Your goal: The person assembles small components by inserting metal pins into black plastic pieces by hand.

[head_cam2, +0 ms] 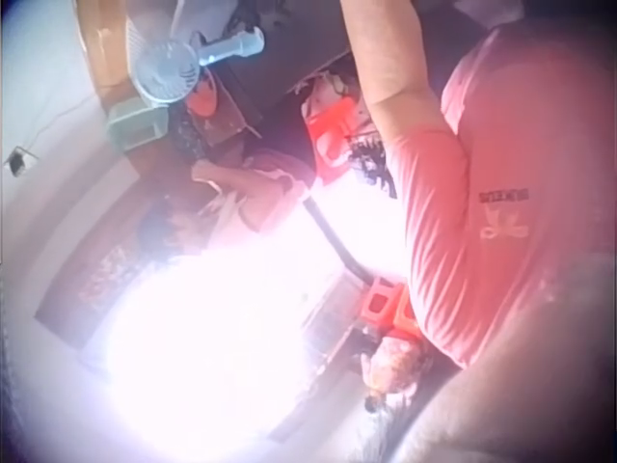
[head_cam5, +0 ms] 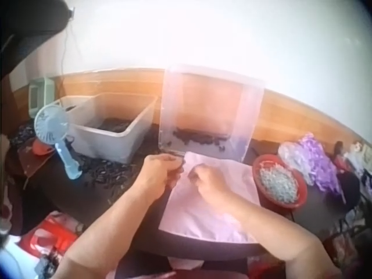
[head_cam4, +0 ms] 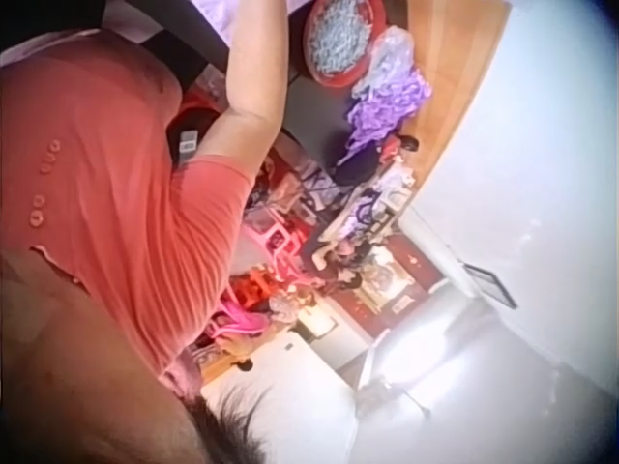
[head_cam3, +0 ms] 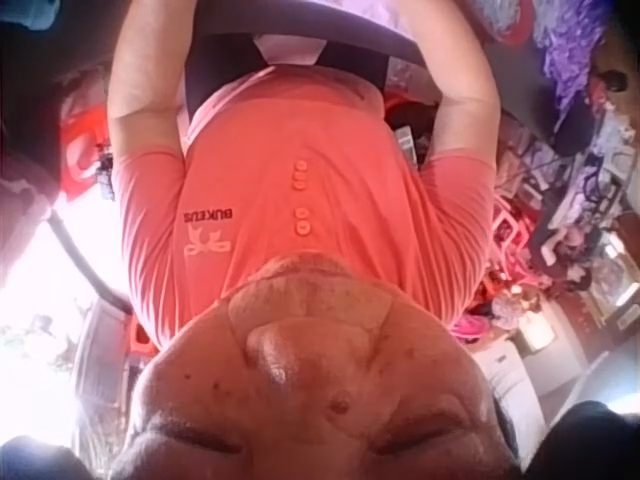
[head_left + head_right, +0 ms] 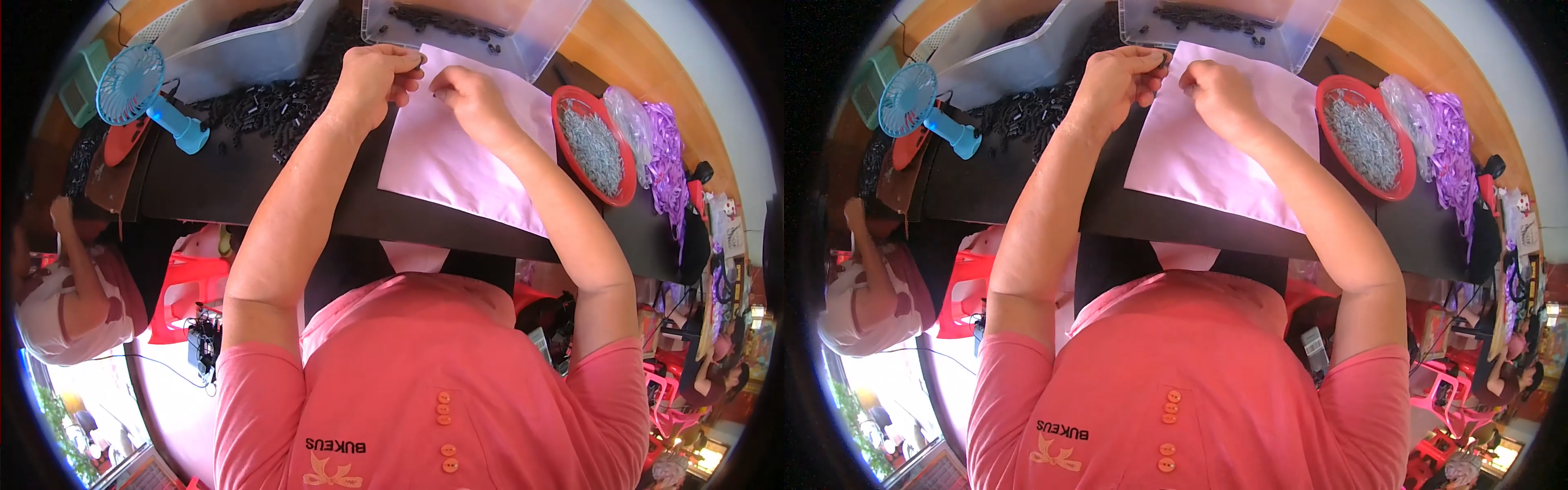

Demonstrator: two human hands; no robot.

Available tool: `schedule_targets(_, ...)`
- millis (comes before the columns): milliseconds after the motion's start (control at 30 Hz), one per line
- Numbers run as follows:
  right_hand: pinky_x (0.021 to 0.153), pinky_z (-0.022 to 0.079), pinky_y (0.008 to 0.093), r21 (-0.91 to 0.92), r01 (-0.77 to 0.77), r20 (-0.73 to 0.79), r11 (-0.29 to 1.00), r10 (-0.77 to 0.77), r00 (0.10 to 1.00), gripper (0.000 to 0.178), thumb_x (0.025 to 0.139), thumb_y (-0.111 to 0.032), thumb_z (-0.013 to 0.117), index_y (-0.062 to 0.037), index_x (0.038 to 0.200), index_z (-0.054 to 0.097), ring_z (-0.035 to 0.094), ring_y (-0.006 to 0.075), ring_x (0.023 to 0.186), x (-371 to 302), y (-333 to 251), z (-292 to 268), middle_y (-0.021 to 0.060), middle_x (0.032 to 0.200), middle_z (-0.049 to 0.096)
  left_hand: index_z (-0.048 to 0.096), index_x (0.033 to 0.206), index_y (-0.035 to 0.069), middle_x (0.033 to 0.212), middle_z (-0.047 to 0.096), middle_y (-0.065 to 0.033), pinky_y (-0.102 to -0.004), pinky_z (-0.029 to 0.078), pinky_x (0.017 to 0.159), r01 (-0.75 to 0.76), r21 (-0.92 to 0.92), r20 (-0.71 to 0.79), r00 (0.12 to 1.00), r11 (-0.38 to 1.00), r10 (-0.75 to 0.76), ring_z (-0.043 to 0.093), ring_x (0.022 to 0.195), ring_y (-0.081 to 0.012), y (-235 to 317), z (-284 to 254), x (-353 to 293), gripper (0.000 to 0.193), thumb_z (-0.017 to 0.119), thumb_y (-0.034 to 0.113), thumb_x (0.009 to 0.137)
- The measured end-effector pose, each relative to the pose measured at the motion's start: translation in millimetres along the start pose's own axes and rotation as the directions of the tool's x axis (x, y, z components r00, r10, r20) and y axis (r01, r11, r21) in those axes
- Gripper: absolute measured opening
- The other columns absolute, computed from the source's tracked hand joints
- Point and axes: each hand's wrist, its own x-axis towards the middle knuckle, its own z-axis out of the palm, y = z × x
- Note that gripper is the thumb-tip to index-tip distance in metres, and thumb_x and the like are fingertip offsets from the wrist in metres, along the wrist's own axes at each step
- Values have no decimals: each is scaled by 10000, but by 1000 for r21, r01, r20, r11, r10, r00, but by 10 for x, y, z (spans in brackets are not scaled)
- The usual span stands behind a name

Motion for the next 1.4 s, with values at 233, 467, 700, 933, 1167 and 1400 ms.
schedule_targets(233, 666, 388, 225, 615, -417, 137, 669, 430, 892, 165, 905, -165, 575, -57, 982, 674, 587, 99, 728, -18, -270, -446, -4, 766, 614, 654, 1007, -75, 817, 641, -82, -239, 446, 506, 29, 75, 136, 990, 997, -39, 584, 655, -120, -92, 132, -107, 193, 592, 85, 919)
schedule_targets(467, 628, 409, 232, 657, -362, 35, 662, 453, 891, 167, 904, -188, 595, -49, 954, 673, 582, 95, 687, -70, -328, -461, -9, 743, 602, 622, 1053, -102, 847, 646, -120, -261, 473, 518, 39, 24, 199, 979, 999, -43, 604, 672, -142, -93, 260, -187, 205, 579, 47, 918)
schedule_targets(700, 582, 444, 248, 682, -295, -1, 669, 405, 914, 116, 899, -122, 617, -18, 929, 660, 555, 94, 650, -88, -345, -393, 13, 752, 625, 607, 1027, -101, 852, 648, -128, -265, 478, 518, 10, -13, 209, 978, 1000, -7, 610, 678, -155, -97, 278, -201, 184, 585, 41, 913)
schedule_targets(933, 600, 467, 283, 458, -211, -97, 864, 284, 954, 90, 894, -56, 592, -2, 949, 638, 587, 135, 660, -110, -304, -382, 91, 774, 653, 615, 1007, -85, 826, 651, -124, -271, 476, 502, 15, -8, 198, 980, 1000, -13, 608, 654, -158, -90, 269, -200, 164, 607, 36, 896)
schedule_targets(1167, 650, 493, 335, 255, 77, -244, 964, -13, 970, 110, 830, 53, 578, 1, 918, 617, 637, 265, 740, -106, -317, -413, 121, 850, 632, 630, 994, -71, 808, 654, -116, -277, 472, 491, -8, 62, 178, 984, 998, -3, 605, 646, -157, -84, 275, -207, 152, 623, 26, 877)
schedule_targets(1400, 627, 486, 331, 189, 120, -201, 975, -82, 976, 147, 782, 75, 575, -8, 897, 614, 632, 270, 734, -110, -286, -457, 120, 834, 617, 641, 965, -68, 802, 653, -110, -274, 461, 485, -18, 96, 159, 987, 995, 2, 595, 638, -151, -79, 311, -236, 135, 627, 15, 859)
